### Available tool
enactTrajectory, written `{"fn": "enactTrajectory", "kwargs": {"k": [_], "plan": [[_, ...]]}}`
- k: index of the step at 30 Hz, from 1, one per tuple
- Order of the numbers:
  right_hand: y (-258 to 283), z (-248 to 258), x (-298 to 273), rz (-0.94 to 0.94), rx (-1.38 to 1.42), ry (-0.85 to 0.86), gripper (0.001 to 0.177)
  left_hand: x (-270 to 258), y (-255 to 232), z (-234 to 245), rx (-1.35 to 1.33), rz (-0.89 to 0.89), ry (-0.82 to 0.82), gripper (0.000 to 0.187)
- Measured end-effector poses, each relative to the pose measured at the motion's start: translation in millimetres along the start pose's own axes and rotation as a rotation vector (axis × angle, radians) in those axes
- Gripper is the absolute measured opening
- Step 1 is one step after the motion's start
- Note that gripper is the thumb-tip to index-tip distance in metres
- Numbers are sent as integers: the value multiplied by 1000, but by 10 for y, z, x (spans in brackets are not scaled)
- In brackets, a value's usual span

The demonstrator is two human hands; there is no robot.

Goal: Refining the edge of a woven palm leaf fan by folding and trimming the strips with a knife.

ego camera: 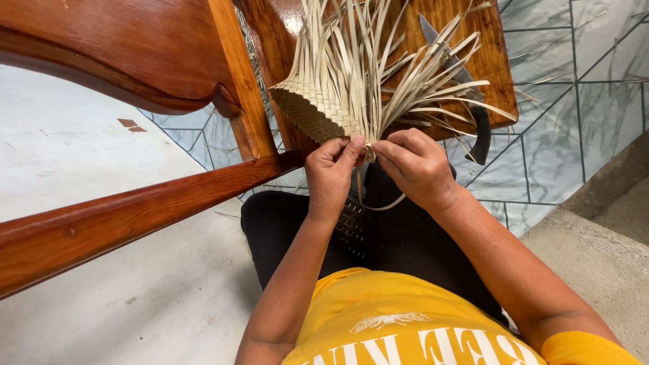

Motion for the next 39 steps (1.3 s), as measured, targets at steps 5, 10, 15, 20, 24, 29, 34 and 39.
{"fn": "enactTrajectory", "kwargs": {"k": [5, 10, 15, 20, 24, 29, 34, 39], "plan": [[96, -1, 27, 41, -25, -7, 8, -14, -23, -24, 4, 3, -24, 22], [61, 4, 15, 61, -40, -39, 7, -51, 19, -49, 35, 5, -48, 24], [152, 70, 33, 148, 27, -99, 4, -54, -10, -74, 36, 9, -62, 30], [180, 74, 45, 192, -17, -114, 6, -52, -69, -97, 53, 13, -64, 32], [216, 61, 53, 221, -132, -134, 12, -51, -81, -126, 78, -3, -51, 34], [224, 28, 93, 163, -276, -165, 12, -65, -23, -159, 75, 28, -92, 35], [230, 57, 113, 98, -270, -156, 11, -33, 21, -154, 45, 35, -140, 35], [145, 72, 20, 45, -248, -146, 3, -2, 42, -146, 9, 46, -172, 34]]}}
Point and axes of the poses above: each hand's wrist, its own x-axis towards the middle knuckle, its own z-axis out of the back of the hand, y = z × x, the point moved 8 cm from there along x, towards the middle knuckle, and after that the axes turned 14 degrees about -z, right-handed, at the moved point
